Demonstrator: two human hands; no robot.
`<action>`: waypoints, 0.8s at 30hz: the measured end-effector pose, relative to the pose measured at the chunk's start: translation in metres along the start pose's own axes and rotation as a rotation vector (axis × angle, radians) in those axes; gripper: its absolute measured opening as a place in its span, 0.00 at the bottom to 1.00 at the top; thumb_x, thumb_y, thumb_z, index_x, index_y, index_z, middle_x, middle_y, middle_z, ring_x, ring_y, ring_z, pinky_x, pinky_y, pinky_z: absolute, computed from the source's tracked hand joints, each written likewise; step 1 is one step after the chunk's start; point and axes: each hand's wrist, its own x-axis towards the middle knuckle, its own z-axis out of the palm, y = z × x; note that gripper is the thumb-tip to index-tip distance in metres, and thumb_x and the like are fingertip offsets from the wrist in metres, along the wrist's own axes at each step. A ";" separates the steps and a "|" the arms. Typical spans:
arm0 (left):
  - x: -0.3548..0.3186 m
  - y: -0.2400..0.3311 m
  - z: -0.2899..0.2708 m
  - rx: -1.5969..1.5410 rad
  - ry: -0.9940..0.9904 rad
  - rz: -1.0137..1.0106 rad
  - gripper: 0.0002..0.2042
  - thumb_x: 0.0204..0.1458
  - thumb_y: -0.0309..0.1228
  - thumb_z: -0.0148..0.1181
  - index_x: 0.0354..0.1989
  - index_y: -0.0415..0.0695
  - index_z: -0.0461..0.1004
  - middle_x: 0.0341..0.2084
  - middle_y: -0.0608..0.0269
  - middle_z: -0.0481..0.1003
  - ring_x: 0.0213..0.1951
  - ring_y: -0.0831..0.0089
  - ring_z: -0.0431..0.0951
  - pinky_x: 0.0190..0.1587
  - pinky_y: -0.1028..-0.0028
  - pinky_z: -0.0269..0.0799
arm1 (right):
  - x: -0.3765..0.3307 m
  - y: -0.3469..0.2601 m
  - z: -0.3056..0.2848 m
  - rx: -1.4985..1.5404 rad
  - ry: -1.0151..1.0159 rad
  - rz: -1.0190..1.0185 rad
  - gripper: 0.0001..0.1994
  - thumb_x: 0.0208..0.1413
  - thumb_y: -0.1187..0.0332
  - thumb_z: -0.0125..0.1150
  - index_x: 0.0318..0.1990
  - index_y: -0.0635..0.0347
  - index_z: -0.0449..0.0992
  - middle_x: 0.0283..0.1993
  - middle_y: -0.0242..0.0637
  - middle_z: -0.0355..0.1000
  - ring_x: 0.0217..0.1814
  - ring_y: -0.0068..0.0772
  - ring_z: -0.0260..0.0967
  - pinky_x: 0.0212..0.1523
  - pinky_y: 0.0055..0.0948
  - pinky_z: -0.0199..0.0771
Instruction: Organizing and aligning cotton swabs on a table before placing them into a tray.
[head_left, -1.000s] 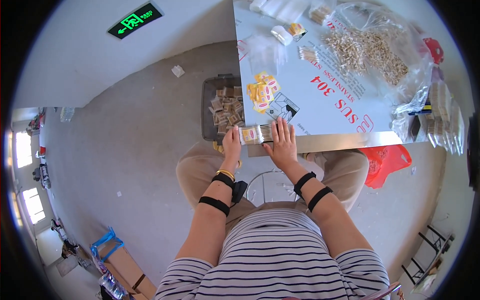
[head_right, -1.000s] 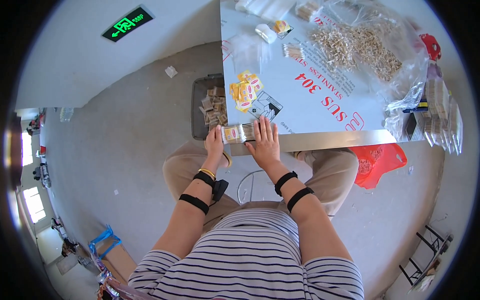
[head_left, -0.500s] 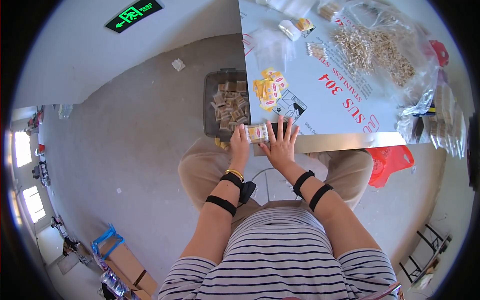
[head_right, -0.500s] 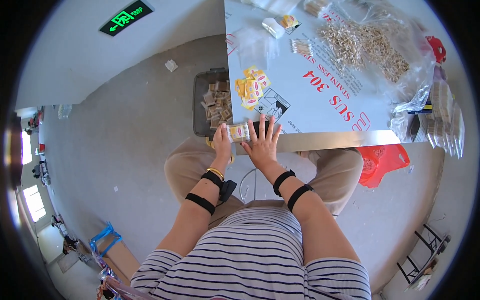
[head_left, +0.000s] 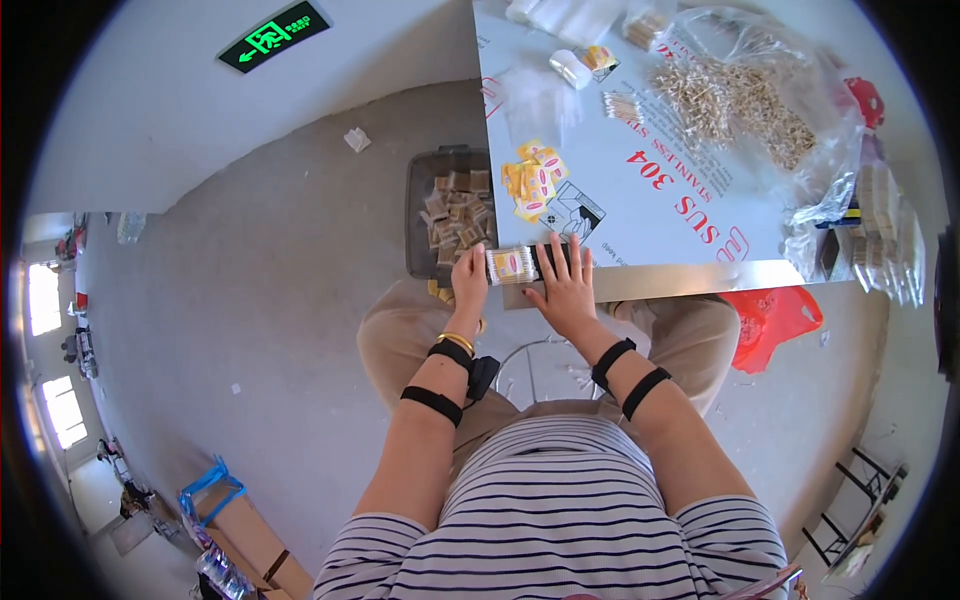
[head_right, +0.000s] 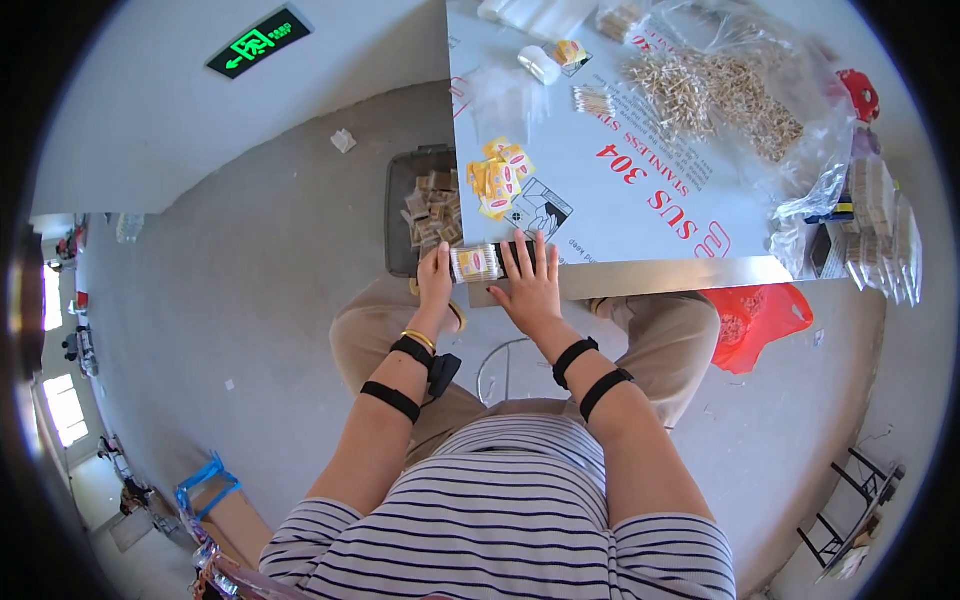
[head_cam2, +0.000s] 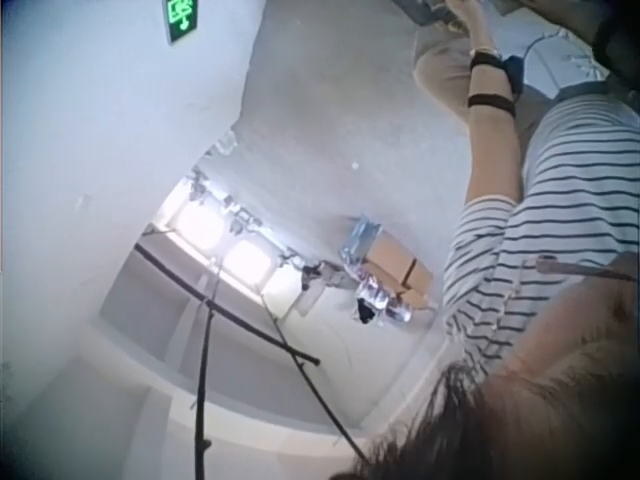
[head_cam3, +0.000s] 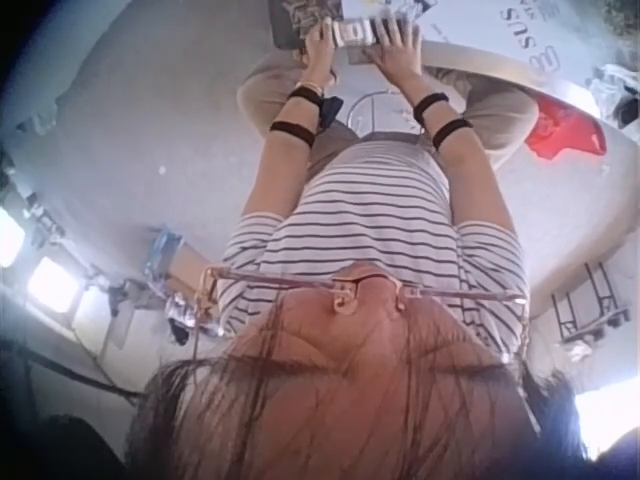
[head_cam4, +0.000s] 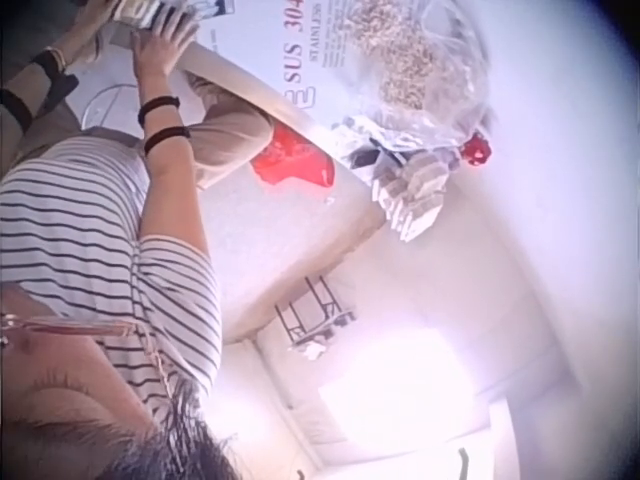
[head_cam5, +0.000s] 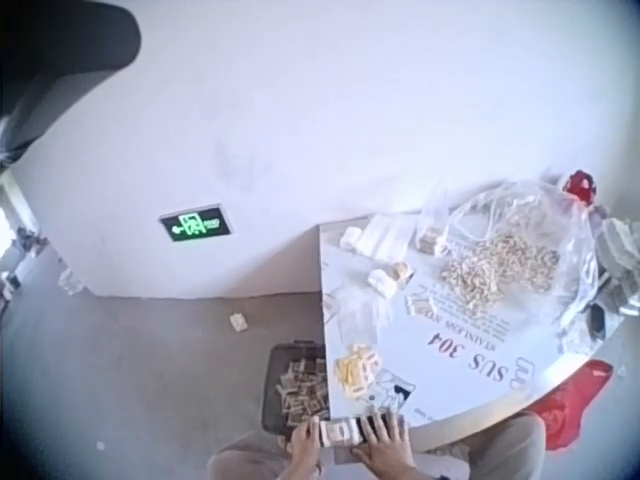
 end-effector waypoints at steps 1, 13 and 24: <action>-0.001 0.002 0.004 0.054 0.020 0.036 0.25 0.71 0.48 0.48 0.42 0.35 0.79 0.34 0.43 0.81 0.36 0.49 0.81 0.40 0.59 0.74 | 0.001 -0.004 -0.001 0.001 -0.001 -0.002 0.44 0.64 0.37 0.54 0.80 0.50 0.50 0.85 0.49 0.34 0.85 0.69 0.24 0.79 0.70 0.27; -0.004 0.004 0.010 0.106 0.024 0.119 0.26 0.73 0.47 0.42 0.49 0.35 0.78 0.40 0.37 0.81 0.44 0.40 0.81 0.46 0.54 0.75 | 0.007 -0.019 -0.003 -0.066 -0.113 0.023 0.50 0.62 0.33 0.52 0.81 0.57 0.44 0.86 0.51 0.29 0.83 0.79 0.18 0.74 0.80 0.22; -0.006 -0.010 -0.007 -0.236 0.050 -0.009 0.20 0.70 0.44 0.55 0.47 0.36 0.77 0.41 0.51 0.82 0.47 0.63 0.82 0.48 0.64 0.75 | 0.005 -0.009 -0.016 0.428 0.091 0.001 0.37 0.60 0.63 0.63 0.76 0.60 0.57 0.78 0.53 0.50 0.81 0.62 0.45 0.78 0.61 0.45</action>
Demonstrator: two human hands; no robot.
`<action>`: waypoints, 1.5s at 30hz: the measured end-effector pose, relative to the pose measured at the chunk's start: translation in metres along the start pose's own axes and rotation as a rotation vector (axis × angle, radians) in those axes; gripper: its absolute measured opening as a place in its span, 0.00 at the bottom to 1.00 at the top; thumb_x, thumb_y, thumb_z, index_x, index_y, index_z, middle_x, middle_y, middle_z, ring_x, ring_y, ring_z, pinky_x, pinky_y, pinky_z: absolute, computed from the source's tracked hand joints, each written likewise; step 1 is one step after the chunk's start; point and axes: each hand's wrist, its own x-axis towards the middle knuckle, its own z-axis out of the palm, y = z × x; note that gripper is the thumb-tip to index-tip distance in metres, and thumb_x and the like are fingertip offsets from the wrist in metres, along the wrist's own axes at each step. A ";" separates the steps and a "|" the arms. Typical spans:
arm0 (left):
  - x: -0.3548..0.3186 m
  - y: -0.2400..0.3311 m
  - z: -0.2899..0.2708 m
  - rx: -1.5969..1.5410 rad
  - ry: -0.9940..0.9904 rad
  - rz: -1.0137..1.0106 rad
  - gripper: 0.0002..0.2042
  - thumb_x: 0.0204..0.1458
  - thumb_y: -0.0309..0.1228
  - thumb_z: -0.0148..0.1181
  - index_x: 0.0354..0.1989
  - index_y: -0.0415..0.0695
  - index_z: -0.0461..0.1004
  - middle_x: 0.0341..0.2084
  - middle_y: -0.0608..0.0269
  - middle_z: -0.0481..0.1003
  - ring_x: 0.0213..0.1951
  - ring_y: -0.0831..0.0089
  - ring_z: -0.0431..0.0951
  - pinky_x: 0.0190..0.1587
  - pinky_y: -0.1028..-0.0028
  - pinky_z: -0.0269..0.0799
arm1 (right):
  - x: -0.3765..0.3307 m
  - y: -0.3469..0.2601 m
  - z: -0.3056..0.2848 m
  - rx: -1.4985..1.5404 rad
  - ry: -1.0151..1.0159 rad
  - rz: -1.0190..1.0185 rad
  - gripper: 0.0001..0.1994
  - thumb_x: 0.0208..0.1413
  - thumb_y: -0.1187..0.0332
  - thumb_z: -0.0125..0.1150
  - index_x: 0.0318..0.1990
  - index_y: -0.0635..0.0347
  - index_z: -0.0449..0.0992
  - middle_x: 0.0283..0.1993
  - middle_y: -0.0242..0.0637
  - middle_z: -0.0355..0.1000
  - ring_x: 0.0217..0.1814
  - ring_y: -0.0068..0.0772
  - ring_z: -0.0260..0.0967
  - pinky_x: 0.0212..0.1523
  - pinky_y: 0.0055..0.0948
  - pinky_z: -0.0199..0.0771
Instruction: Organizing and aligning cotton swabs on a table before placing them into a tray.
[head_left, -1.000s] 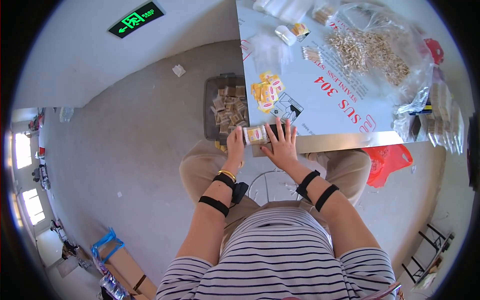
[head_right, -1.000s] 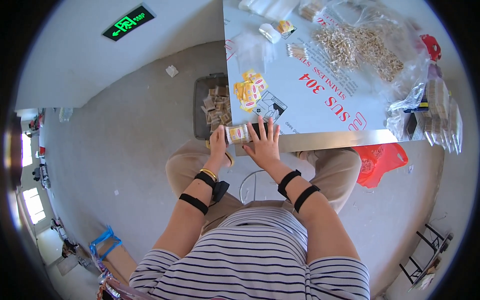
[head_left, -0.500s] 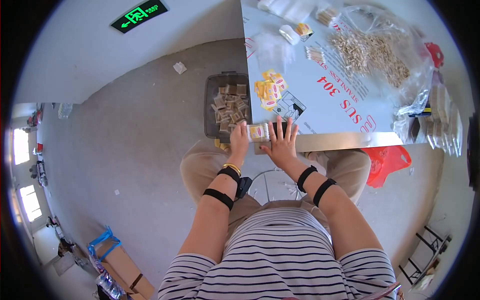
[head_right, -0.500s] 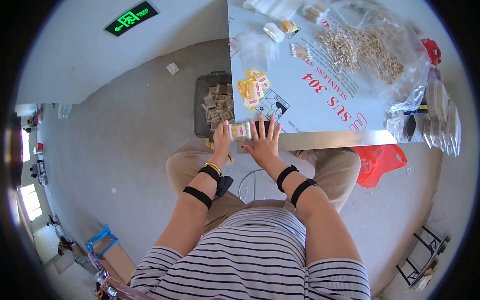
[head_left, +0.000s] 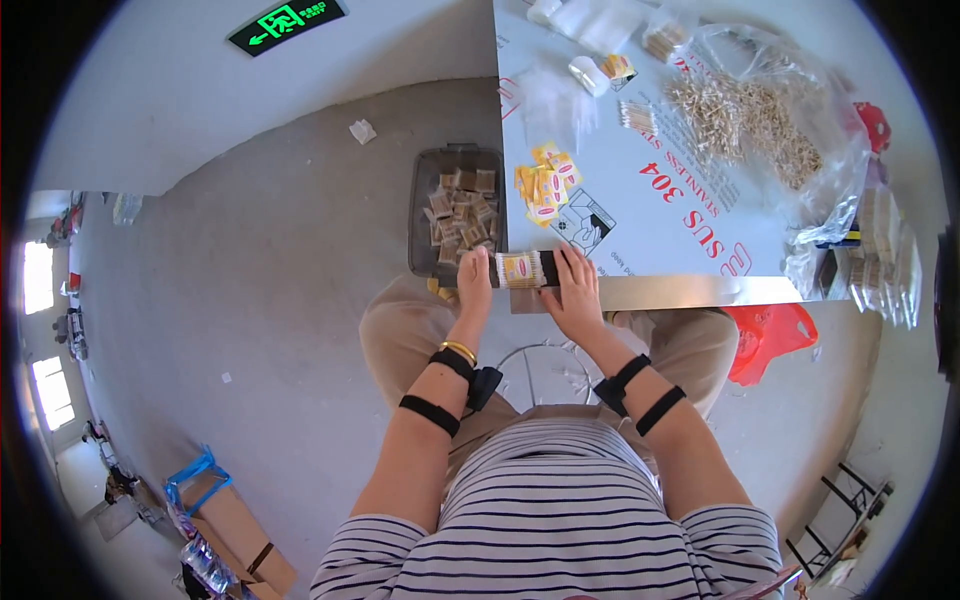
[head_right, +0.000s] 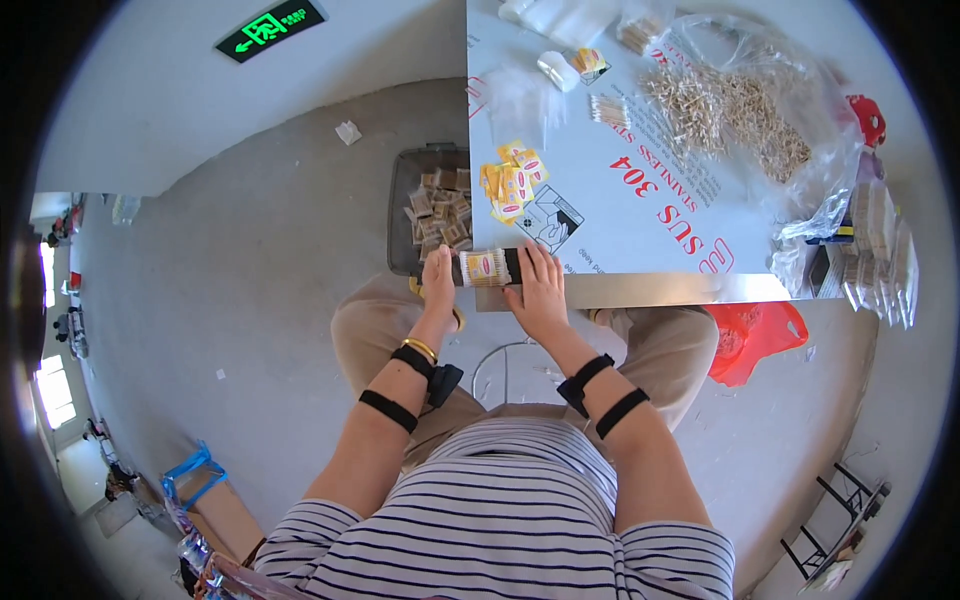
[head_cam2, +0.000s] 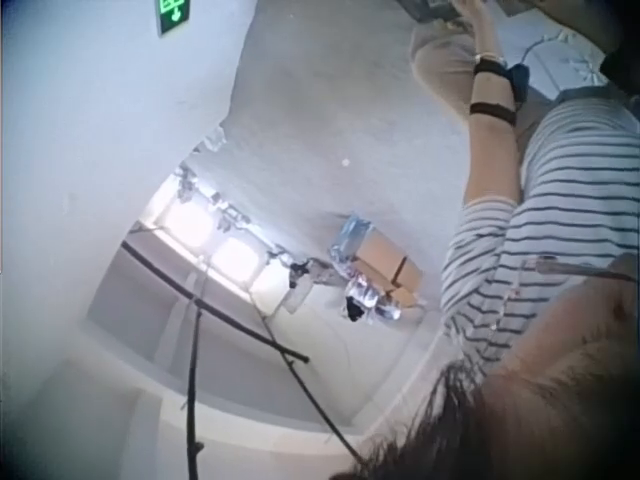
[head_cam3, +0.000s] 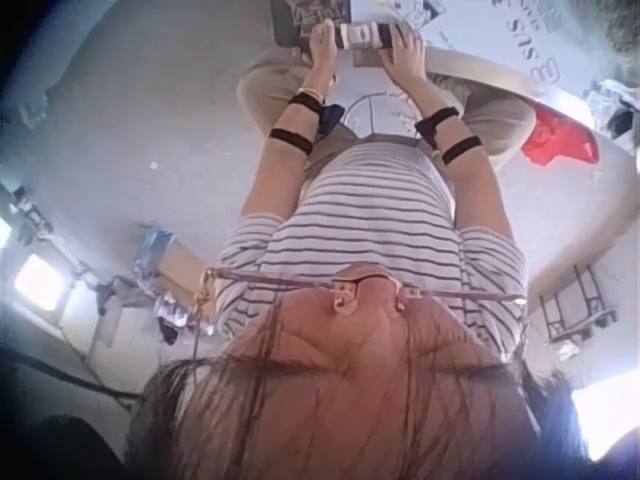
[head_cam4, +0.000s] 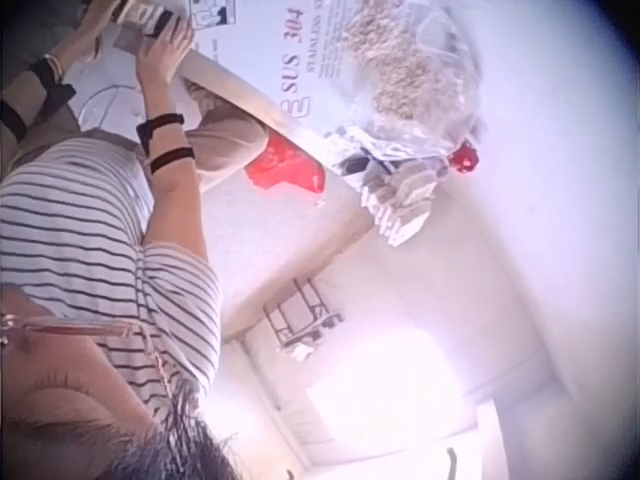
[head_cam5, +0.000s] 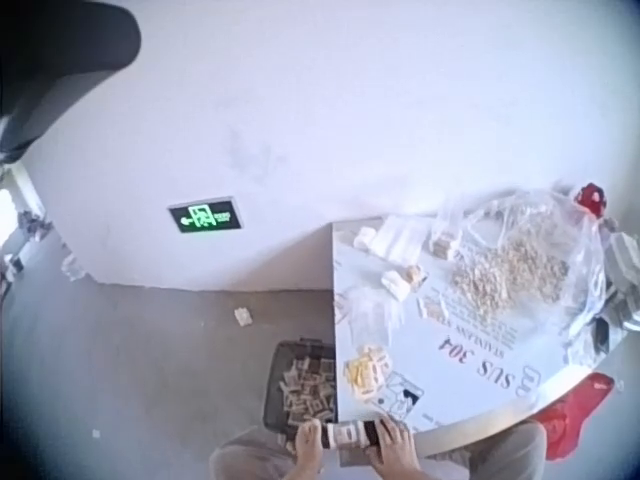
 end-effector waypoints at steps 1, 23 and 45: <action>-0.005 0.010 0.007 -0.128 0.026 -0.124 0.18 0.67 0.41 0.61 0.51 0.37 0.75 0.44 0.56 0.80 0.48 0.68 0.80 0.48 0.67 0.76 | -0.001 0.005 0.000 -0.011 0.005 0.007 0.37 0.60 0.63 0.63 0.76 0.60 0.57 0.78 0.53 0.50 0.81 0.62 0.45 0.78 0.61 0.45; -0.016 0.023 0.007 -0.265 0.037 -0.263 0.20 0.53 0.35 0.77 0.48 0.39 0.76 0.39 0.64 0.81 0.41 0.75 0.81 0.43 0.73 0.79 | 0.040 -0.008 0.009 1.003 -0.338 0.500 0.24 0.62 0.78 0.49 0.66 0.66 0.73 0.55 0.38 0.78 0.56 0.27 0.72 0.57 0.24 0.71; -0.013 0.033 -0.006 -0.406 -0.187 -0.494 0.20 0.56 0.36 0.74 0.52 0.38 0.77 0.44 0.60 0.82 0.44 0.69 0.84 0.50 0.67 0.84 | 0.056 0.002 0.011 1.054 -0.372 0.814 0.18 0.65 0.77 0.49 0.58 0.67 0.79 0.48 0.40 0.82 0.49 0.29 0.81 0.50 0.27 0.82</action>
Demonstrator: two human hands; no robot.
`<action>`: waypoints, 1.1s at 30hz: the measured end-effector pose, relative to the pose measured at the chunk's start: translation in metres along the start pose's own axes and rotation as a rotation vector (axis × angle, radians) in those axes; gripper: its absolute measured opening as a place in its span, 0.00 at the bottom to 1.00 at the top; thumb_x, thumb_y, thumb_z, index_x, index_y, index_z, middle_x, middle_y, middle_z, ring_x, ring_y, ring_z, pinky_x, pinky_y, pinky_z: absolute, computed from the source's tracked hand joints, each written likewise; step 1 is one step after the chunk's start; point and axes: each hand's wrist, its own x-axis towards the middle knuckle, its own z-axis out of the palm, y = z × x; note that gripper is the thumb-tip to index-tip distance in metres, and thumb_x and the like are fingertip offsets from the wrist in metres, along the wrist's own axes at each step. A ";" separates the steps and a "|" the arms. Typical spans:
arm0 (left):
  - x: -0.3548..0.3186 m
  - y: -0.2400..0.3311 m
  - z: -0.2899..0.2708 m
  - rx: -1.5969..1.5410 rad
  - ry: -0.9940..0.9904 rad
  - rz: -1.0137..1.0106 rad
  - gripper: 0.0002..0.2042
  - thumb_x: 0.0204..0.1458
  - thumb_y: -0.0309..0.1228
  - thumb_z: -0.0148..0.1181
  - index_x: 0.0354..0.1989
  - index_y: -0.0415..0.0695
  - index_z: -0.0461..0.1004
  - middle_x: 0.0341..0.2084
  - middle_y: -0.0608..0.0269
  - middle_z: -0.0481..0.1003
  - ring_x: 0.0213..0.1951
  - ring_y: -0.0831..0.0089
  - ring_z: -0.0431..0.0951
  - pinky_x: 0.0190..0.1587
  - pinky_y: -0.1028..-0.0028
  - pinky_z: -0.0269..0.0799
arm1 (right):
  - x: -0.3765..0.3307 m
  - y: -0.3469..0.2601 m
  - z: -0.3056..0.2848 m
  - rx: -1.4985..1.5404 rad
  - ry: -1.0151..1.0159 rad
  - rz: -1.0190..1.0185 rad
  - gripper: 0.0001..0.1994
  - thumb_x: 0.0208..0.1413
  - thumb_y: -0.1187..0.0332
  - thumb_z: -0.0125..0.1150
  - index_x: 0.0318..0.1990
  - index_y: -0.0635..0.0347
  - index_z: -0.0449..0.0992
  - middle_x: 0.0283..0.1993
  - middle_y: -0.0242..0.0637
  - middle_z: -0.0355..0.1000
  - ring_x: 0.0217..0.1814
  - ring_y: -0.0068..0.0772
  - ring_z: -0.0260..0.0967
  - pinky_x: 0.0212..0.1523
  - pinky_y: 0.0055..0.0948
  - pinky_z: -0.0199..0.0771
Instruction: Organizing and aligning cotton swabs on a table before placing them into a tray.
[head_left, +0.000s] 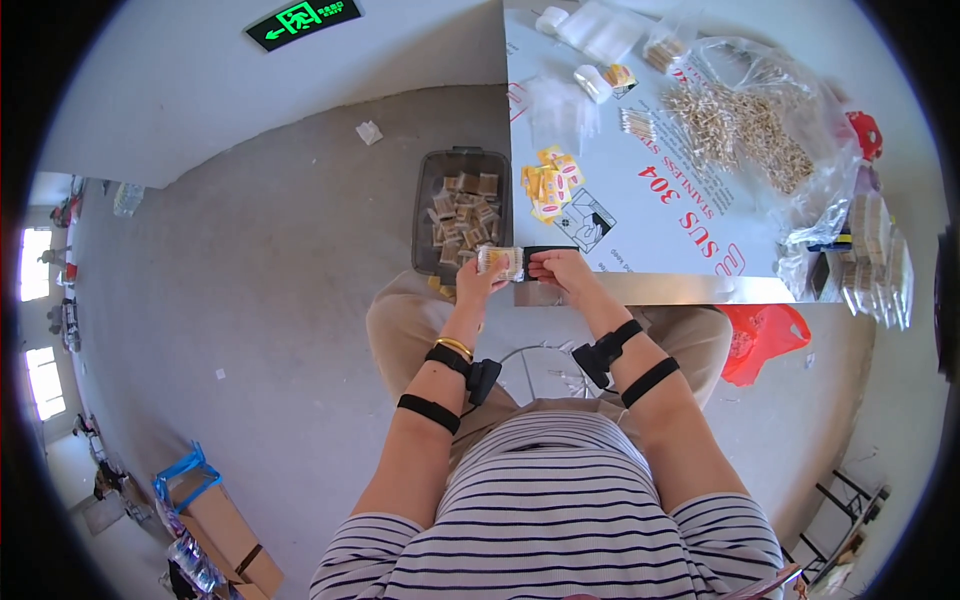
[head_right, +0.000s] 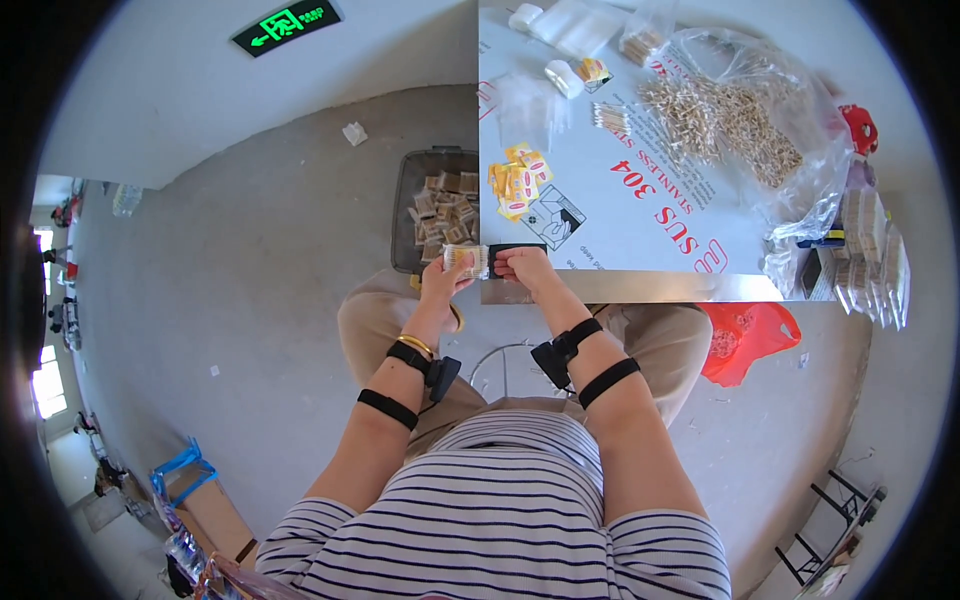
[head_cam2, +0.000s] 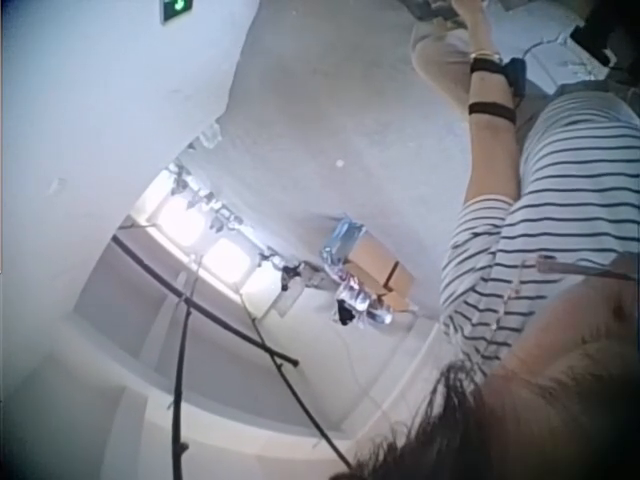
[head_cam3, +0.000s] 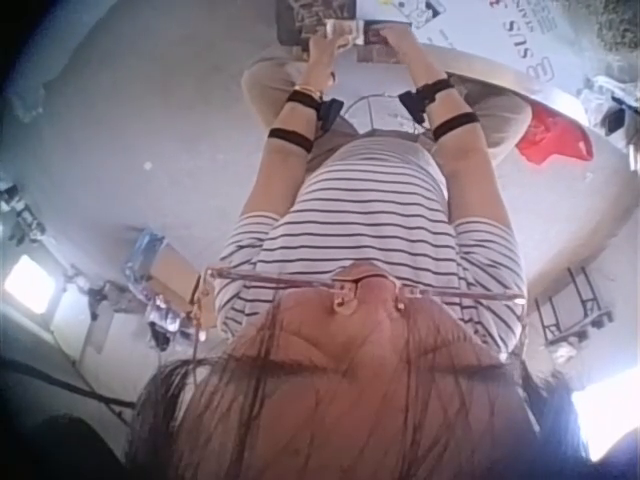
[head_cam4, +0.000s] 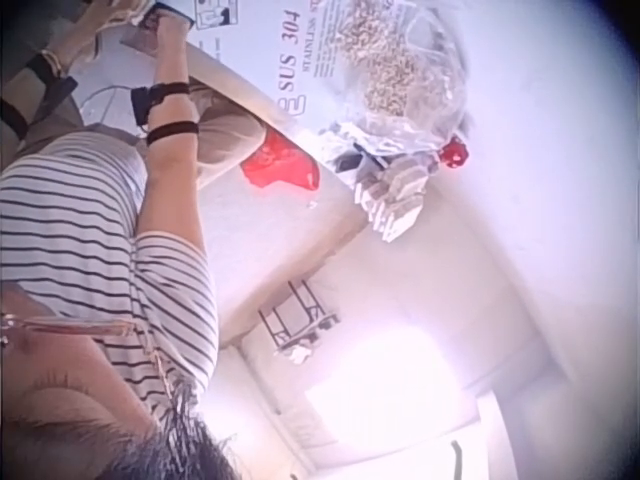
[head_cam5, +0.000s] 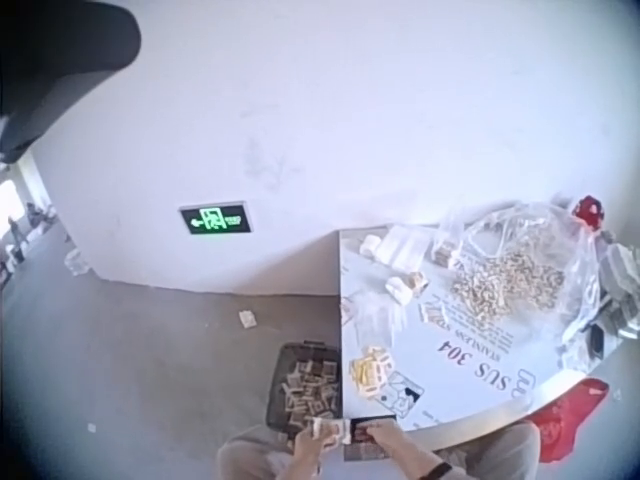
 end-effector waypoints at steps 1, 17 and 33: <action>0.001 -0.001 -0.001 0.003 0.006 0.005 0.20 0.56 0.36 0.74 0.52 0.38 0.77 0.44 0.59 0.81 0.45 0.69 0.84 0.50 0.67 0.84 | -0.001 -0.002 0.007 -0.026 -0.006 -0.023 0.18 0.65 0.77 0.49 0.58 0.67 0.78 0.49 0.40 0.82 0.50 0.29 0.81 0.50 0.27 0.82; -0.030 0.030 -0.034 0.015 0.004 0.067 0.23 0.58 0.37 0.73 0.56 0.40 0.74 0.49 0.59 0.81 0.49 0.68 0.83 0.56 0.66 0.81 | -0.014 -0.012 0.032 0.039 -0.177 -0.118 0.18 0.65 0.76 0.52 0.61 0.62 0.77 0.53 0.35 0.80 0.54 0.25 0.76 0.57 0.26 0.74; -0.175 0.073 0.008 -0.116 -0.339 0.458 0.20 0.57 0.23 0.70 0.57 0.44 0.71 0.46 0.67 0.78 0.47 0.78 0.79 0.48 0.75 0.76 | -0.176 -0.059 0.050 -0.244 -0.068 -1.007 0.04 0.59 0.76 0.66 0.40 0.61 0.79 0.39 0.33 0.78 0.45 0.29 0.75 0.49 0.31 0.73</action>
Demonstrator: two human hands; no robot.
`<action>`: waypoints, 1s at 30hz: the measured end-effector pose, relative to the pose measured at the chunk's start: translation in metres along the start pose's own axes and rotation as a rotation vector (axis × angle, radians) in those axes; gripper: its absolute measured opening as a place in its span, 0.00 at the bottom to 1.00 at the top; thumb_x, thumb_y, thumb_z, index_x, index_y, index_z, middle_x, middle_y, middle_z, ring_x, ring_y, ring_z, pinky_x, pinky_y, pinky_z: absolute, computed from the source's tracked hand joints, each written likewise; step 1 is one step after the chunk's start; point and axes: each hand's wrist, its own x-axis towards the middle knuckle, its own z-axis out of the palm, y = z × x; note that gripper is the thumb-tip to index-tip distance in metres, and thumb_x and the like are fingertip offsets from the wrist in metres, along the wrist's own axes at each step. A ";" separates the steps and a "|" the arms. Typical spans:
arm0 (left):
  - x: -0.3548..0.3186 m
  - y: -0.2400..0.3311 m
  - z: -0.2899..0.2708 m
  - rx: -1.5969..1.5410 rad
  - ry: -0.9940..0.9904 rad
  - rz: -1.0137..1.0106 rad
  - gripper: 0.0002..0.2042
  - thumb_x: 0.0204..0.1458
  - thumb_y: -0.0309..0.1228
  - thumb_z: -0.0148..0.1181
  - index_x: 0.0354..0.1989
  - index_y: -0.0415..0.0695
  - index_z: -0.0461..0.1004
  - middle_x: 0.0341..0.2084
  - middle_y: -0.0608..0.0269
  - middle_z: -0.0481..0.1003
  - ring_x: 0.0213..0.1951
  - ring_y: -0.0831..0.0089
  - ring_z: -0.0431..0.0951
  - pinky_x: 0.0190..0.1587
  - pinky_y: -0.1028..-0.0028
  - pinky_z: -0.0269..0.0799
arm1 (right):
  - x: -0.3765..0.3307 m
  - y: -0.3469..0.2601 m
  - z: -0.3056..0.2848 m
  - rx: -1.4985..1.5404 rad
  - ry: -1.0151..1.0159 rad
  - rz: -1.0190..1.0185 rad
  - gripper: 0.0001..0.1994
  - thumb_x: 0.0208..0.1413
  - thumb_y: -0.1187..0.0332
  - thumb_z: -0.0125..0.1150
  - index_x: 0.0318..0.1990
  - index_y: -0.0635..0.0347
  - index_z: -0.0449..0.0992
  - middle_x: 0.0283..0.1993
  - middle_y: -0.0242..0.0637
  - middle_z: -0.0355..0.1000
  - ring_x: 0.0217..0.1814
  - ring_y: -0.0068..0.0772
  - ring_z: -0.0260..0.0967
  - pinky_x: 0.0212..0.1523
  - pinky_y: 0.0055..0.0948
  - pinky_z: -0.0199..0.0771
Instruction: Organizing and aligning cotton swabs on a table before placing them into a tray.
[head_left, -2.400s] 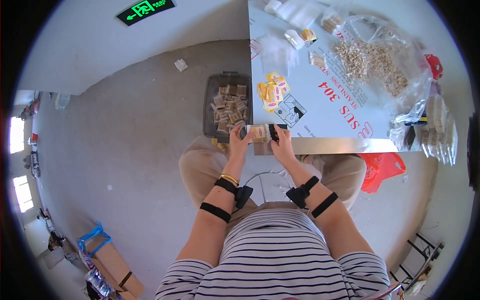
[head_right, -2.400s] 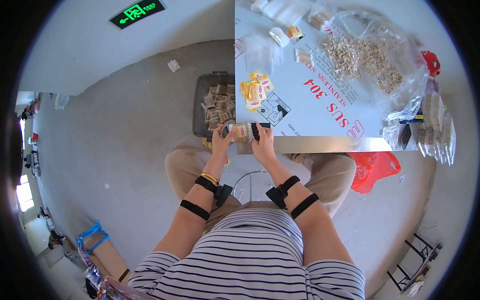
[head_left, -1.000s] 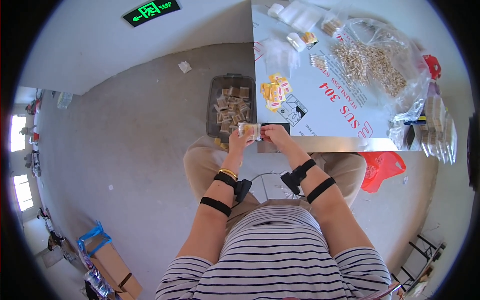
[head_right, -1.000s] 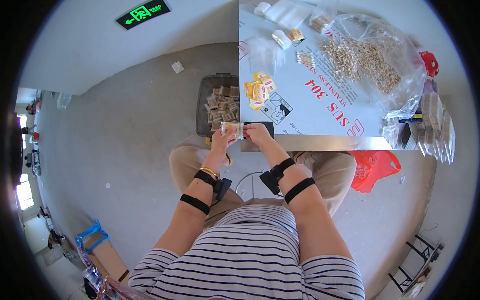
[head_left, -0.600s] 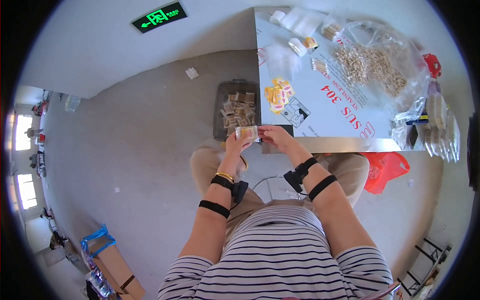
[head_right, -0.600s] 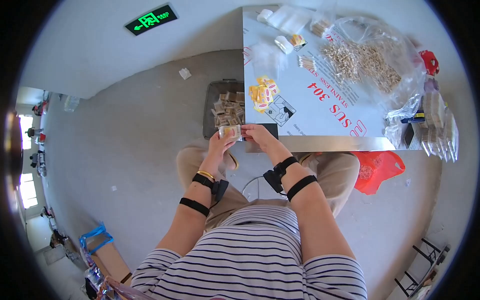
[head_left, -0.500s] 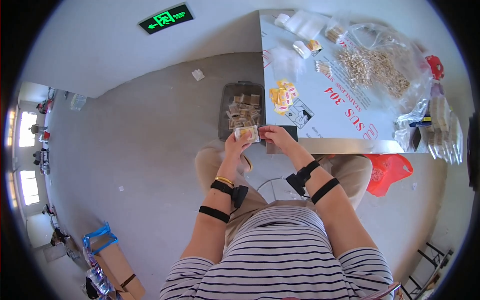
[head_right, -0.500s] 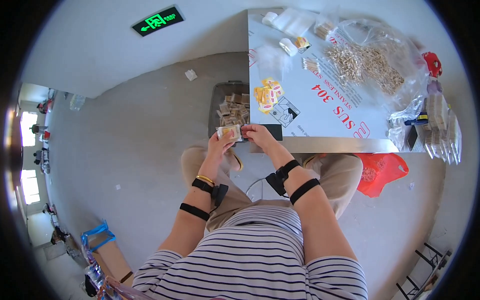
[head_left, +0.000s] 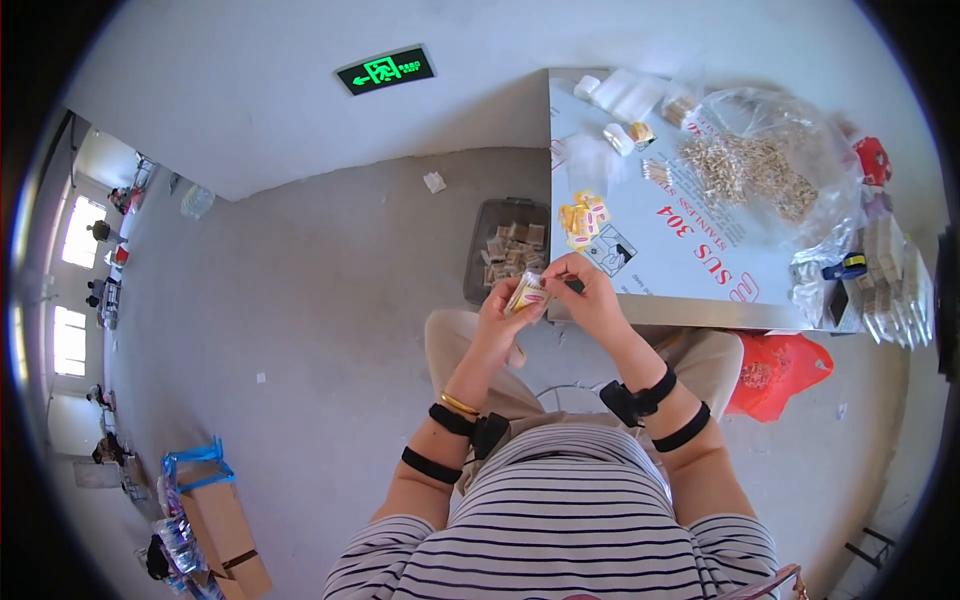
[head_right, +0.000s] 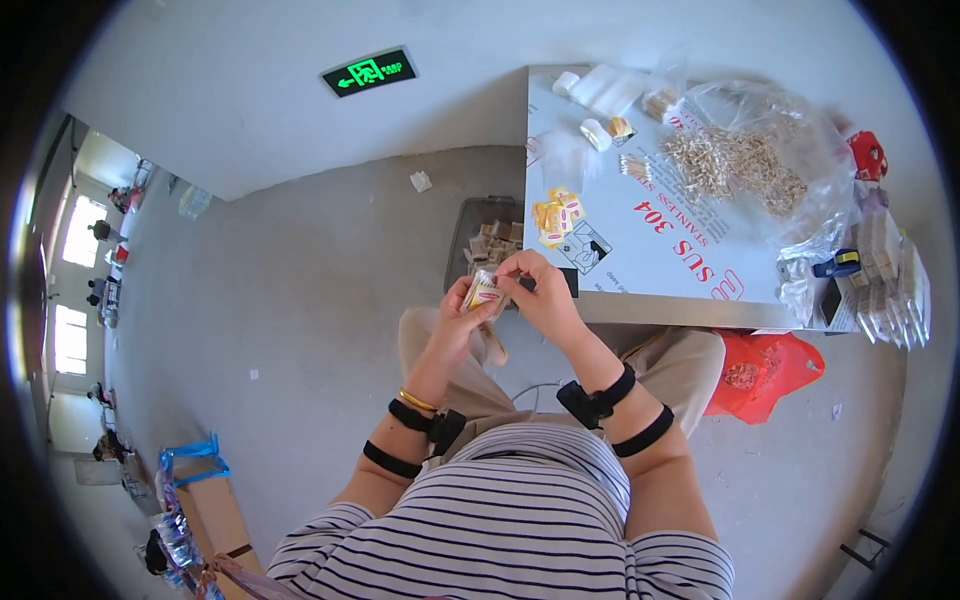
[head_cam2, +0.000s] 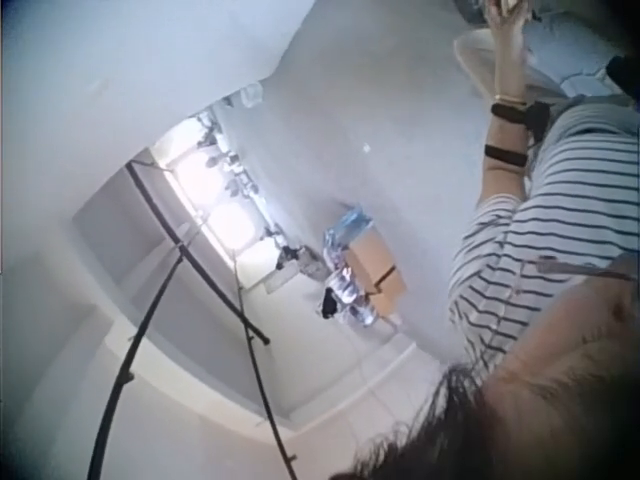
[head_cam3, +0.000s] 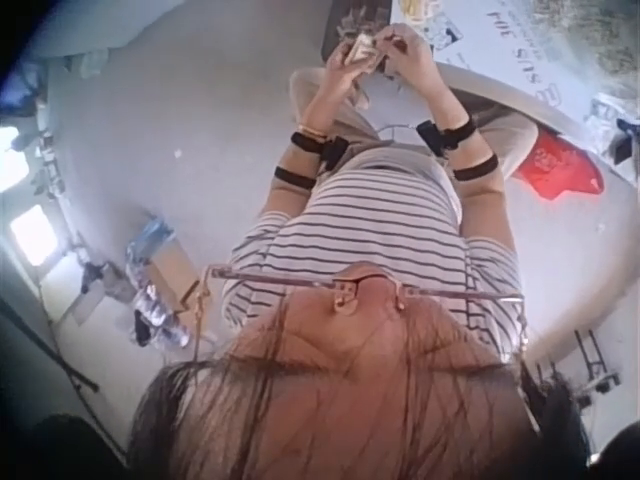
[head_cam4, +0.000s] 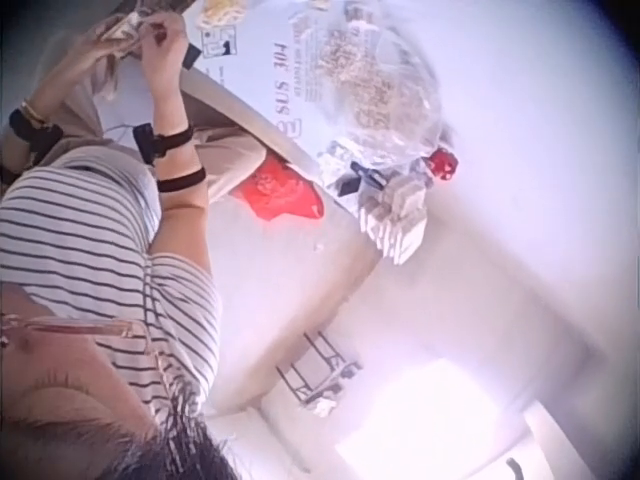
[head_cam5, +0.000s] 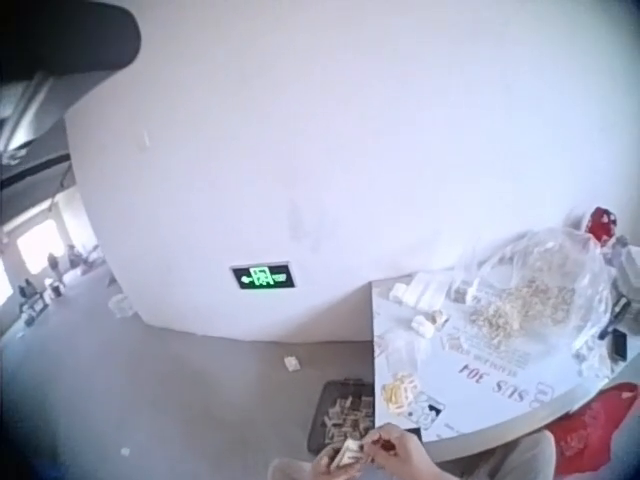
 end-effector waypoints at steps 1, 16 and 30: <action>-0.006 0.012 0.008 0.178 -0.026 0.032 0.21 0.57 0.23 0.70 0.57 0.43 0.71 0.45 0.68 0.78 0.46 0.79 0.79 0.48 0.77 0.76 | -0.004 -0.015 -0.003 -0.002 -0.002 -0.012 0.04 0.59 0.76 0.66 0.40 0.61 0.79 0.39 0.33 0.78 0.45 0.29 0.75 0.49 0.31 0.73; -0.037 0.048 0.087 0.486 -0.244 0.279 0.10 0.65 0.26 0.63 0.51 0.38 0.77 0.34 0.75 0.77 0.34 0.89 0.70 0.36 0.82 0.67 | -0.054 -0.098 -0.043 -0.517 0.064 -0.453 0.15 0.50 0.76 0.71 0.47 0.53 0.86 0.43 0.33 0.77 0.49 0.41 0.70 0.53 0.38 0.69; -0.057 0.062 0.111 0.508 -0.306 0.238 0.10 0.63 0.24 0.63 0.51 0.38 0.79 0.30 0.76 0.76 0.32 0.90 0.68 0.35 0.82 0.66 | -0.080 -0.122 -0.056 -0.642 0.077 -0.570 0.11 0.47 0.73 0.73 0.41 0.51 0.87 0.38 0.26 0.76 0.46 0.34 0.68 0.54 0.37 0.62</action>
